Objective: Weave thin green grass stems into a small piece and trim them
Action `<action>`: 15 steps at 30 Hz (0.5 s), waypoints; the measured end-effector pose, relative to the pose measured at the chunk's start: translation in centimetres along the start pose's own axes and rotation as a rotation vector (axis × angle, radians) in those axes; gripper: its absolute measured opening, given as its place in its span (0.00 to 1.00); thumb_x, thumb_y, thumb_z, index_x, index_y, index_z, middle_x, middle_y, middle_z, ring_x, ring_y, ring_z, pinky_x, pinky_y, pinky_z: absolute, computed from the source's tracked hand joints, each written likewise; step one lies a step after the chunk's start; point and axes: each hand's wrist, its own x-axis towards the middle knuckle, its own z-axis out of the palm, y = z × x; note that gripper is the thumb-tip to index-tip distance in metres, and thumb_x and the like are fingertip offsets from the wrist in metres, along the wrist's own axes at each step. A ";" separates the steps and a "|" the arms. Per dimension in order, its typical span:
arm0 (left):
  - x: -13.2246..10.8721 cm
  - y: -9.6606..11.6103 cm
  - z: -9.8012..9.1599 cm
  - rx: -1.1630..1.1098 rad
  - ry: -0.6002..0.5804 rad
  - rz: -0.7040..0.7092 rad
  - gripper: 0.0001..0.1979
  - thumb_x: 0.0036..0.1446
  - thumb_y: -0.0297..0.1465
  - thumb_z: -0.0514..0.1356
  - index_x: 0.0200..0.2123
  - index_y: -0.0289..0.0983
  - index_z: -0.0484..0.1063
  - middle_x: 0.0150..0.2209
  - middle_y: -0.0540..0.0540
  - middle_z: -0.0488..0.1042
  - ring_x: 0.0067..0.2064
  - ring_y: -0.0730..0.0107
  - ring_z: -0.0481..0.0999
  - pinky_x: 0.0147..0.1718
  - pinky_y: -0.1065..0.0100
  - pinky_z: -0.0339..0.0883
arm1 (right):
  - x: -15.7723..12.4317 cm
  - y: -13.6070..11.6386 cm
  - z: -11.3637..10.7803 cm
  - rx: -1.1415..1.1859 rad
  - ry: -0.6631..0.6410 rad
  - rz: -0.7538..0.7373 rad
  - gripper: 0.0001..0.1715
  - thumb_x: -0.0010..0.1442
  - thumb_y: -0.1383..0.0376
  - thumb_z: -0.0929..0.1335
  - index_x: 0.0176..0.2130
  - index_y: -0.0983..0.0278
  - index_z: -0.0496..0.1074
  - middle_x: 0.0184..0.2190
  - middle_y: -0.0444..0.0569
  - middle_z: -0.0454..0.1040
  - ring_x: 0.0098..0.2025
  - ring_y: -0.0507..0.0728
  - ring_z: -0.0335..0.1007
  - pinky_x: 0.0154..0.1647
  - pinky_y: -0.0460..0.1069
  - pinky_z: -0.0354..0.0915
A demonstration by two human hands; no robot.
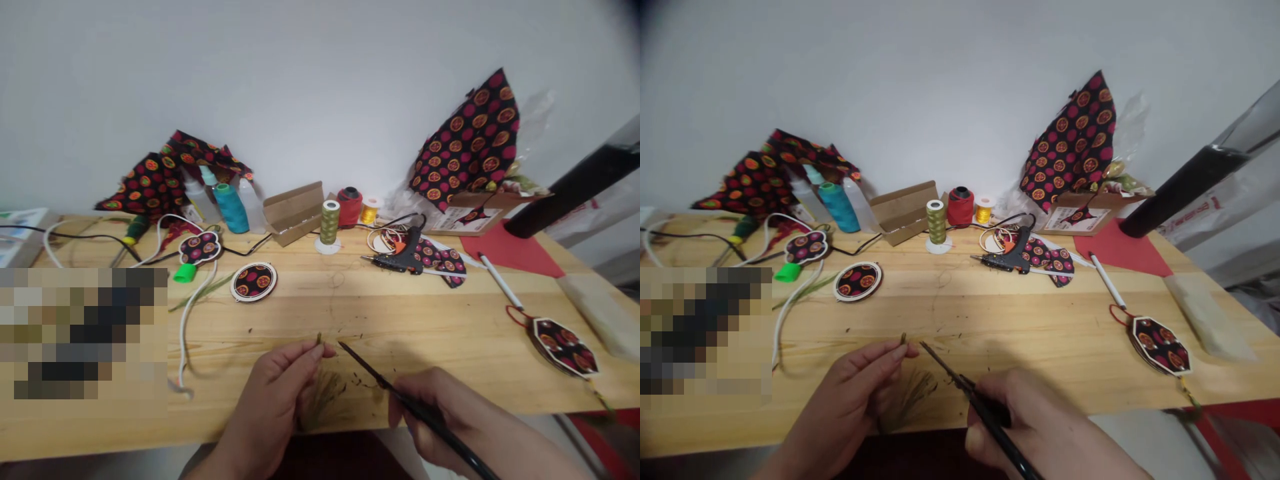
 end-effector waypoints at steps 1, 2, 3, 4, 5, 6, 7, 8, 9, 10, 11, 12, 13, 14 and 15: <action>-0.1 0.1 -0.1 0.004 0.000 0.002 0.11 0.49 0.37 0.63 0.30 0.33 0.76 0.17 0.58 0.51 0.19 0.81 0.47 0.17 0.76 0.40 | 0.3 -0.1 -0.1 0.006 -0.045 0.024 0.10 0.57 0.62 0.64 0.37 0.65 0.69 0.22 0.40 0.61 0.22 0.47 0.54 0.18 0.40 0.51; -0.1 0.1 -0.1 0.011 -0.008 0.003 0.11 0.49 0.36 0.63 0.30 0.33 0.76 0.17 0.58 0.51 0.19 0.81 0.47 0.17 0.75 0.40 | 0.6 -0.2 -0.1 0.015 -0.084 0.038 0.11 0.58 0.61 0.63 0.37 0.65 0.68 0.21 0.39 0.59 0.22 0.46 0.53 0.18 0.40 0.49; -0.2 0.1 -0.2 0.020 -0.021 0.005 0.11 0.50 0.36 0.62 0.31 0.34 0.76 0.17 0.58 0.50 0.19 0.81 0.46 0.17 0.75 0.39 | 1.0 -0.3 -0.1 0.026 -0.111 0.046 0.12 0.59 0.60 0.62 0.38 0.66 0.68 0.20 0.39 0.58 0.21 0.46 0.52 0.18 0.40 0.48; -0.2 0.1 -0.2 0.035 -0.033 0.003 0.11 0.50 0.36 0.62 0.31 0.34 0.76 0.17 0.58 0.50 0.19 0.80 0.46 0.17 0.75 0.38 | 1.2 -0.4 0.0 0.037 -0.124 0.044 0.14 0.60 0.58 0.62 0.38 0.66 0.68 0.20 0.38 0.56 0.20 0.46 0.51 0.18 0.41 0.47; -0.2 0.1 -0.2 0.057 -0.044 0.002 0.11 0.51 0.36 0.62 0.31 0.34 0.77 0.16 0.58 0.50 0.19 0.80 0.45 0.17 0.74 0.38 | 1.5 -0.5 0.1 0.045 -0.121 0.035 0.17 0.60 0.56 0.61 0.38 0.67 0.67 0.20 0.38 0.56 0.20 0.46 0.50 0.18 0.41 0.47; -0.3 0.1 -0.2 0.081 -0.049 0.000 0.11 0.51 0.36 0.62 0.31 0.34 0.77 0.16 0.58 0.50 0.19 0.80 0.45 0.17 0.74 0.38 | 1.7 -0.6 0.3 0.048 -0.108 0.024 0.20 0.60 0.53 0.61 0.38 0.68 0.67 0.19 0.38 0.55 0.20 0.45 0.50 0.17 0.41 0.47; -0.3 0.1 -0.2 0.105 -0.051 -0.004 0.11 0.51 0.37 0.62 0.31 0.34 0.77 0.16 0.58 0.50 0.19 0.79 0.45 0.17 0.74 0.38 | 1.9 -0.6 0.4 0.044 -0.092 0.017 0.23 0.60 0.51 0.60 0.38 0.68 0.67 0.19 0.38 0.55 0.19 0.45 0.49 0.17 0.41 0.47; -0.3 0.1 -0.2 0.124 -0.052 -0.010 0.11 0.50 0.37 0.62 0.30 0.34 0.77 0.15 0.58 0.51 0.19 0.79 0.45 0.17 0.74 0.38 | 2.0 -0.7 0.5 0.036 -0.080 0.013 0.26 0.59 0.49 0.60 0.39 0.69 0.67 0.20 0.38 0.55 0.19 0.45 0.49 0.17 0.41 0.47; -0.3 0.1 -0.1 0.135 -0.055 -0.014 0.11 0.50 0.37 0.62 0.30 0.34 0.77 0.15 0.57 0.51 0.19 0.79 0.46 0.17 0.74 0.38 | 2.2 -0.7 0.6 0.029 -0.068 0.013 0.28 0.59 0.47 0.59 0.39 0.69 0.67 0.20 0.38 0.55 0.19 0.45 0.49 0.17 0.41 0.47; -0.3 0.1 -0.1 0.139 -0.060 -0.015 0.11 0.50 0.37 0.62 0.30 0.34 0.77 0.15 0.57 0.51 0.19 0.79 0.46 0.17 0.74 0.39 | 2.3 -0.7 0.7 0.027 -0.061 0.017 0.29 0.59 0.46 0.59 0.39 0.69 0.67 0.20 0.38 0.56 0.18 0.44 0.49 0.16 0.41 0.47; -0.3 0.1 -0.1 0.139 -0.068 -0.014 0.11 0.50 0.37 0.62 0.30 0.35 0.78 0.16 0.57 0.52 0.19 0.78 0.47 0.17 0.74 0.40 | 2.4 -0.8 0.7 0.030 -0.057 0.022 0.30 0.59 0.46 0.58 0.40 0.69 0.67 0.20 0.39 0.57 0.18 0.44 0.49 0.16 0.41 0.47; -0.4 0.1 0.0 0.137 -0.074 -0.012 0.11 0.50 0.37 0.61 0.30 0.35 0.78 0.16 0.57 0.51 0.19 0.78 0.47 0.17 0.74 0.40 | 2.5 -0.8 0.7 0.036 -0.053 0.025 0.31 0.59 0.45 0.58 0.40 0.69 0.67 0.19 0.39 0.58 0.17 0.44 0.49 0.15 0.40 0.47; -0.4 0.1 -0.1 0.135 -0.080 -0.007 0.12 0.50 0.38 0.61 0.30 0.35 0.78 0.16 0.57 0.51 0.20 0.77 0.47 0.17 0.75 0.40 | 2.6 -0.8 0.7 0.047 -0.050 0.026 0.31 0.59 0.45 0.58 0.40 0.69 0.67 0.19 0.39 0.59 0.17 0.44 0.49 0.15 0.40 0.47; -0.4 0.1 -0.1 0.136 -0.084 -0.004 0.12 0.50 0.38 0.61 0.30 0.35 0.78 0.16 0.57 0.51 0.20 0.77 0.48 0.17 0.75 0.41 | 2.7 -0.8 0.6 0.062 -0.051 0.026 0.31 0.59 0.44 0.58 0.40 0.69 0.68 0.19 0.39 0.59 0.17 0.44 0.49 0.14 0.40 0.46; -0.4 0.1 -0.1 0.138 -0.085 -0.002 0.12 0.50 0.38 0.61 0.30 0.35 0.78 0.16 0.57 0.51 0.20 0.77 0.47 0.17 0.75 0.41 | 2.8 -0.8 0.6 0.077 -0.055 0.026 0.31 0.58 0.44 0.58 0.40 0.69 0.68 0.19 0.39 0.60 0.16 0.44 0.49 0.14 0.40 0.46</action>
